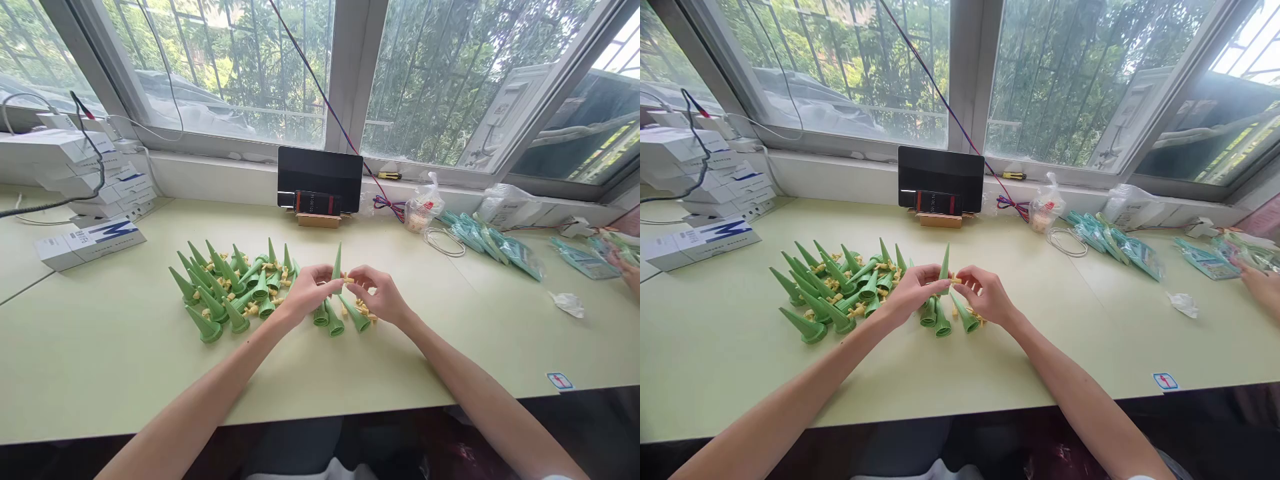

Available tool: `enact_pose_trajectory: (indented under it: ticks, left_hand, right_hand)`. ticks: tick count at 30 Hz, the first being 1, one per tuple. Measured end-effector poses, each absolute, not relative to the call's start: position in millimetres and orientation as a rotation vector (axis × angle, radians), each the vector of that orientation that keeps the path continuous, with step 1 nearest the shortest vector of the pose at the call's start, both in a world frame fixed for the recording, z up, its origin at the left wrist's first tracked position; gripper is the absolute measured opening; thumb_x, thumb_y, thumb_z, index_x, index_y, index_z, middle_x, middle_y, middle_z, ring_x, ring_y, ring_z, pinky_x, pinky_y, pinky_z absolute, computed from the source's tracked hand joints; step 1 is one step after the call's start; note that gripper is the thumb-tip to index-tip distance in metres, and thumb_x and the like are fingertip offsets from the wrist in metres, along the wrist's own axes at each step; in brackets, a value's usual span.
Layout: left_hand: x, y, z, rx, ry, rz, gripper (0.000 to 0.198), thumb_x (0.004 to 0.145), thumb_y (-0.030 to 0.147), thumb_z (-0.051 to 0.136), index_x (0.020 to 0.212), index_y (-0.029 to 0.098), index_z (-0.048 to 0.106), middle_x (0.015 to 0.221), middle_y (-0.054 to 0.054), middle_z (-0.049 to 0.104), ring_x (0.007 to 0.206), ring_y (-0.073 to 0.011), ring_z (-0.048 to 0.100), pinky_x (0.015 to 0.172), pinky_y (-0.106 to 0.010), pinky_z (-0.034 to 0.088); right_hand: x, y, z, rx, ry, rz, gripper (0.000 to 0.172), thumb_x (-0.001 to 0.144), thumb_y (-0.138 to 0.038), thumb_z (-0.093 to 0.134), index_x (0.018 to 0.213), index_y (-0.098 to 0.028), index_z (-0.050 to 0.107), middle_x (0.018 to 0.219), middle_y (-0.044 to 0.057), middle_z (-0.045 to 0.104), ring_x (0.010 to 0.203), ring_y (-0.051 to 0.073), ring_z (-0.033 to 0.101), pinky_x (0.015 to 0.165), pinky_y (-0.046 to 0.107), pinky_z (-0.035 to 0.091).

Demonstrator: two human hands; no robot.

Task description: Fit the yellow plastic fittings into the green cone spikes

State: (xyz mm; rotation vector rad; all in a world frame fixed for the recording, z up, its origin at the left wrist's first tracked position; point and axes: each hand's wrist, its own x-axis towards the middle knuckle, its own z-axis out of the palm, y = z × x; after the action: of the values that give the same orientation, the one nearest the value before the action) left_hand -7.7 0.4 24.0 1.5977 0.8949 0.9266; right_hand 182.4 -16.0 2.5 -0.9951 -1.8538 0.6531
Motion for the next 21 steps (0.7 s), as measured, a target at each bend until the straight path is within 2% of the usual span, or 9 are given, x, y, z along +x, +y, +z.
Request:
enact_pose_trajectory:
  ticks: [3, 9, 16, 21]
  left_hand:
    - [-8.3, 2.0, 22.1, 1.590, 0.901, 0.929, 0.023, 0.078, 0.037, 0.064, 0.082, 0.014, 0.067, 0.077, -0.004, 0.063, 0.071, -0.0146, 0.056, 0.063, -0.025, 0.044]
    - [-9.7, 1.7, 22.2, 1.618, 0.894, 0.918, 0.019, 0.079, 0.032, 0.063, 0.083, 0.015, 0.069, 0.078, -0.003, 0.062, 0.073, -0.0140, 0.053, 0.065, -0.025, 0.041]
    - [-10.3, 0.6, 23.3, 1.616, 0.880, 0.916, 0.021, 0.078, 0.034, 0.063, 0.083, 0.015, 0.069, 0.077, -0.002, 0.059, 0.069, -0.0124, 0.050, 0.059, -0.024, 0.036]
    - [-9.2, -0.6, 24.7, 1.575, 0.843, 0.912, 0.022, 0.076, 0.036, 0.066, 0.082, 0.015, 0.070, 0.079, -0.002, 0.062, 0.069, -0.0123, 0.053, 0.062, -0.024, 0.040]
  right_hand:
    - [182.2, -15.6, 1.0, -0.965, -1.851, 0.632, 0.016, 0.090, -0.036, 0.060, 0.093, -0.020, 0.060, 0.087, 0.005, 0.066, 0.067, 0.013, 0.058, 0.059, 0.026, 0.050]
    - [182.5, -14.0, -1.9, -0.974, -1.850, 0.617, 0.012, 0.090, -0.032, 0.061, 0.088, -0.020, 0.060, 0.075, 0.002, 0.064, 0.062, 0.013, 0.057, 0.059, 0.028, 0.050]
    - [182.1, -14.6, -0.1, -1.007, -1.880, 0.626, 0.016, 0.092, -0.030, 0.056, 0.081, -0.019, 0.057, 0.068, 0.000, 0.060, 0.056, 0.011, 0.052, 0.057, 0.025, 0.046]
    - [182.9, -15.0, 0.0, -1.033, -1.927, 0.606, 0.023, 0.094, -0.031, 0.050, 0.075, -0.019, 0.055, 0.061, -0.002, 0.053, 0.054, 0.010, 0.048, 0.054, 0.024, 0.041]
